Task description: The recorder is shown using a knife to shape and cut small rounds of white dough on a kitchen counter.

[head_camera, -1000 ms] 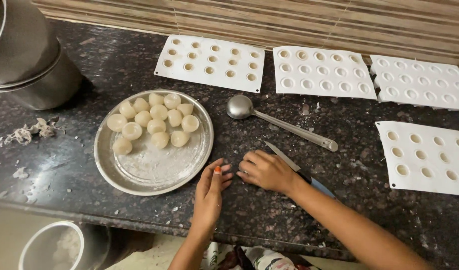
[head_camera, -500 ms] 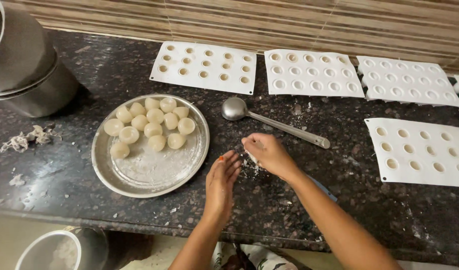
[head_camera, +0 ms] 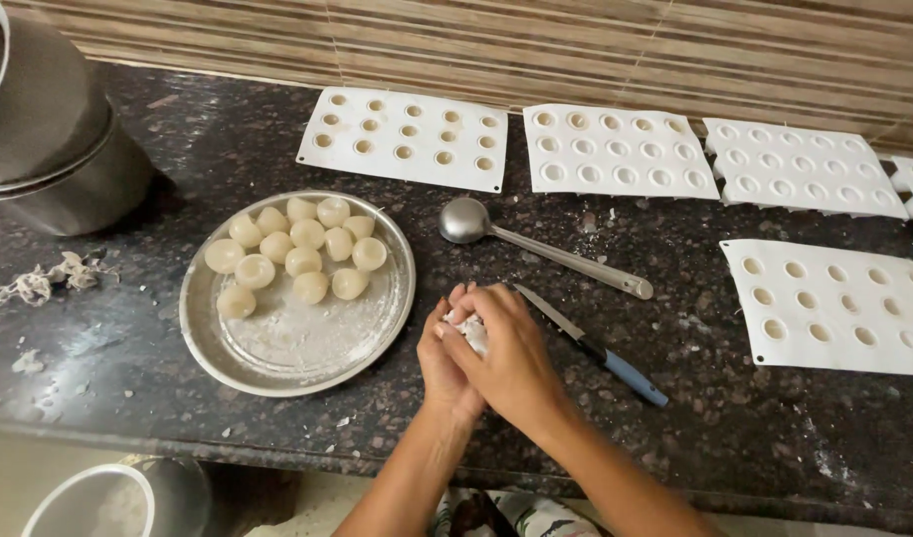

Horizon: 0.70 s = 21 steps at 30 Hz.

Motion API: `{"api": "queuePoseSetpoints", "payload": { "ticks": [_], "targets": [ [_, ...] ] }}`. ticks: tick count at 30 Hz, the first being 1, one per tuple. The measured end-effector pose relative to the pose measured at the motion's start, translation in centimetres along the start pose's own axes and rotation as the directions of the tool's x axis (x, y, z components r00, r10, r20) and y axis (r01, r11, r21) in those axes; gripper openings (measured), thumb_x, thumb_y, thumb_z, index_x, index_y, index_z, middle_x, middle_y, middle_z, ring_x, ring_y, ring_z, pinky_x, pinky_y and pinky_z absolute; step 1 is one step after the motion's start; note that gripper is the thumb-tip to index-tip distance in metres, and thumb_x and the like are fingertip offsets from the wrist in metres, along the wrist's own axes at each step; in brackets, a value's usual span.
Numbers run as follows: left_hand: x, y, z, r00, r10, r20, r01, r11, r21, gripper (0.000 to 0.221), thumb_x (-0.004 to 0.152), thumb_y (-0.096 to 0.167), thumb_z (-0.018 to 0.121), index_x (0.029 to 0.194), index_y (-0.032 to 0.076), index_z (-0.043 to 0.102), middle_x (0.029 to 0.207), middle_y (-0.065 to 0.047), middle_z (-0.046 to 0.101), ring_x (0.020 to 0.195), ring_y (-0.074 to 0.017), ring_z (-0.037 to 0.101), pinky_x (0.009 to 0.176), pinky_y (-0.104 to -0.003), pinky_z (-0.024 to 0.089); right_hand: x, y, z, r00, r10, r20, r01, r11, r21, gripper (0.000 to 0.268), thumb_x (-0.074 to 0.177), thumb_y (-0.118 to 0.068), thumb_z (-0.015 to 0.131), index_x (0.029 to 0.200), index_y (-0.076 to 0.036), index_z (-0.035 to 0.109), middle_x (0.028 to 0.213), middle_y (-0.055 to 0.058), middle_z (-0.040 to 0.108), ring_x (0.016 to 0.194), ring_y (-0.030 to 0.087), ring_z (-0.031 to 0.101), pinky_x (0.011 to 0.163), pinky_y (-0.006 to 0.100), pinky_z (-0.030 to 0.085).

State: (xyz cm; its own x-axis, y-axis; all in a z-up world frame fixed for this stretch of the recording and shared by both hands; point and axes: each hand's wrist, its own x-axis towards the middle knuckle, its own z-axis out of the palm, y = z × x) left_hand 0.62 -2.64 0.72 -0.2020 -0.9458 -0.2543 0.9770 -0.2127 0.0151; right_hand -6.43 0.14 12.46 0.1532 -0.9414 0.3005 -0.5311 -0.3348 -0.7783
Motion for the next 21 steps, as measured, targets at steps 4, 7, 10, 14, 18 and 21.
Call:
{"api": "queuePoseSetpoints", "payload": {
  "ticks": [4,7,10,14,18,21],
  "targets": [
    [-0.4,0.1,-0.3,0.988,-0.106,0.111,0.122,0.981,-0.148,0.028,0.107,0.031,0.049,0.117,0.008,0.06,0.115,-0.008,0.066,0.112,-0.0245,0.064,0.098,-0.041,0.057,0.7,0.2,-0.8,1.0,0.025,0.004,-0.024,0.997,-0.069,0.019,0.09,-0.01,0.075,0.102,-0.002,0.062,0.099,0.011,0.07,0.09,0.024,0.071,0.073,0.037,0.057],
    [0.0,1.2,-1.3,0.994,-0.003,-0.111,-0.008,0.995,-0.1,0.032,0.103,0.026,0.051,0.121,0.005,0.066,0.12,-0.007,0.07,0.111,-0.0243,0.064,0.091,-0.039,0.054,1.0,0.9,-2.9,0.987,0.109,0.115,-0.121,0.987,0.106,0.021,0.091,-0.007,0.069,0.111,-0.003,0.066,0.101,0.009,0.077,0.091,0.021,0.077,0.077,0.032,0.061],
    [-2.2,3.6,0.9,0.966,0.041,-0.253,-0.088,0.98,-0.179,0.03,0.1,0.02,0.05,0.119,0.0,0.063,0.12,-0.013,0.068,0.117,-0.0292,0.064,0.104,-0.044,0.054,0.5,5.0,-4.8,0.985,0.136,0.111,-0.154,0.973,0.174,0.033,0.095,-0.017,0.064,0.126,-0.005,0.064,0.118,0.011,0.077,0.11,0.023,0.076,0.093,0.034,0.061],
    [-3.9,6.1,-0.3,0.954,0.1,-0.282,-0.157,0.969,-0.19,0.03,0.1,0.017,0.053,0.12,-0.003,0.062,0.121,-0.014,0.067,0.119,-0.0299,0.063,0.109,-0.045,0.051,-3.4,8.8,-2.6,0.945,0.281,0.167,-0.247,0.948,-0.2,0.045,0.097,-0.033,0.061,0.135,-0.009,0.062,0.138,0.015,0.07,0.128,0.028,0.067,0.105,0.042,0.052],
    [-5.3,6.4,-1.1,0.945,0.13,-0.3,-0.189,0.966,-0.176,0.03,0.099,0.017,0.054,0.119,-0.003,0.064,0.121,-0.013,0.068,0.118,-0.0283,0.063,0.108,-0.044,0.052,-5.4,10.9,2.3,0.963,0.166,0.21,-0.041,0.866,-0.499,0.082,0.097,-0.04,0.059,0.152,0.009,0.025,0.159,0.038,0.022,0.15,0.052,0.019,0.118,0.058,0.021],
    [-5.5,5.9,-1.4,0.945,0.111,-0.307,-0.17,0.97,-0.173,0.029,0.099,0.017,0.054,0.118,-0.003,0.064,0.12,-0.013,0.068,0.117,-0.0283,0.064,0.107,-0.043,0.052,-4.3,11.0,4.6,0.984,0.071,0.162,0.037,0.811,-0.583,0.078,0.101,-0.036,0.054,0.149,0.017,0.023,0.156,0.04,0.021,0.15,0.051,0.019,0.121,0.056,0.017]
  ]
}}
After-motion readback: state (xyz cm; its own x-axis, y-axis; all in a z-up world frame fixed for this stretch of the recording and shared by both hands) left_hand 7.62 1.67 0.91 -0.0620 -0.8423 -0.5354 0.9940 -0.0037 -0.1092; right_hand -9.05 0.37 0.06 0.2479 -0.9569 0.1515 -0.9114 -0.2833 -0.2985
